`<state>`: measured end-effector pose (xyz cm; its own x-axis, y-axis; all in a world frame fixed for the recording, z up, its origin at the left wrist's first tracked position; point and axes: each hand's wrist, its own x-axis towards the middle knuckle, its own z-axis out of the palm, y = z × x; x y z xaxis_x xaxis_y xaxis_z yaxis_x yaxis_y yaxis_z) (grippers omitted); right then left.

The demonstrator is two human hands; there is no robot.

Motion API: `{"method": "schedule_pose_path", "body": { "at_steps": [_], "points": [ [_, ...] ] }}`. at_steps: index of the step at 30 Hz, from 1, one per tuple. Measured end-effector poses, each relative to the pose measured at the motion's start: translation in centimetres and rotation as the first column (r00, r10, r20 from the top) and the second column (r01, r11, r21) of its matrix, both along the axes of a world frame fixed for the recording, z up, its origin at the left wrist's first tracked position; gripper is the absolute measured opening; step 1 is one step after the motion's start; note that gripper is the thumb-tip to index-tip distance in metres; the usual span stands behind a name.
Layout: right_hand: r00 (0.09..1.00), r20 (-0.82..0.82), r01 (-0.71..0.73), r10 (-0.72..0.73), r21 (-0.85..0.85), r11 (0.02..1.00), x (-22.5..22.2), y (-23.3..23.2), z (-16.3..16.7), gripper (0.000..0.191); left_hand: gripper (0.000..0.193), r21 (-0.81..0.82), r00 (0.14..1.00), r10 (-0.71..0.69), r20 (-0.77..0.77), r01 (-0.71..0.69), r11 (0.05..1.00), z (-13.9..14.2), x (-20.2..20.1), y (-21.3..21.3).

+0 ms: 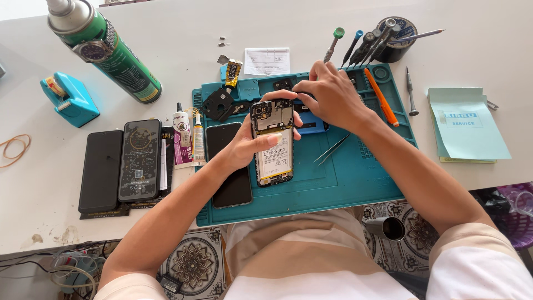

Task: The person holds an opened smartphone and works a pry tool around the battery to loosen it, then brushes the battery and interior with a brush and uses a screwdriver on the frame. They continue prying until the battery separates from the phone and is set on the mat.

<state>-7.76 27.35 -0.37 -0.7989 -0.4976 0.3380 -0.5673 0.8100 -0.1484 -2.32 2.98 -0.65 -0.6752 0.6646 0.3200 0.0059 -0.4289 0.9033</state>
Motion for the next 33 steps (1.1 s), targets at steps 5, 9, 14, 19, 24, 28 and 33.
{"method": "schedule_pose_path", "body": {
  "at_steps": [5, 9, 14, 19, 24, 28, 33],
  "points": [
    [0.999, -0.033, -0.023, 0.021, -0.057, 0.998, -0.1, 0.4, 1.0, 0.013, 0.085, -0.002, 1.0, 0.001, 0.005, -0.001, 1.0, 0.0, 0.0, 0.0],
    [0.997, -0.066, -0.05, 0.035, -0.238, 0.97, 0.7, 0.3, 2.3, 0.01, 0.084, 0.0, 1.0, -0.006, 0.007, 0.006, 1.0, 0.0, 0.0, 0.0],
    [0.989, -0.147, -0.073, 0.026, -0.321, 0.944, 1.7, 0.4, 3.6, 0.008, 0.084, -0.005, 1.0, 0.009, -0.004, -0.009, 1.0, 0.0, 0.0, 0.1],
    [0.95, -0.306, -0.191, 0.06, -0.422, 0.886, 1.9, 0.8, 4.2, 0.007, 0.084, -0.001, 1.0, 0.008, -0.012, -0.008, 1.0, -0.1, 0.0, 0.1],
    [0.969, -0.216, -0.233, 0.118, -0.655, 0.719, 2.2, 0.8, 4.0, 0.006, 0.082, 0.0, 1.0, 0.009, -0.024, -0.009, 1.0, -0.3, -0.1, 0.1],
    [0.97, -0.204, -0.231, 0.13, -0.621, 0.749, 2.4, 0.8, 3.9, 0.007, 0.082, -0.01, 0.999, 0.02, -0.044, -0.021, 1.0, -0.6, -0.2, 0.2],
    [0.986, -0.102, -0.167, 0.133, -0.61, 0.775, 2.5, 0.6, 3.9, 0.013, 0.082, -0.013, 0.999, 0.018, -0.028, -0.018, 1.0, -0.6, -0.2, 0.2]
  ]
}}
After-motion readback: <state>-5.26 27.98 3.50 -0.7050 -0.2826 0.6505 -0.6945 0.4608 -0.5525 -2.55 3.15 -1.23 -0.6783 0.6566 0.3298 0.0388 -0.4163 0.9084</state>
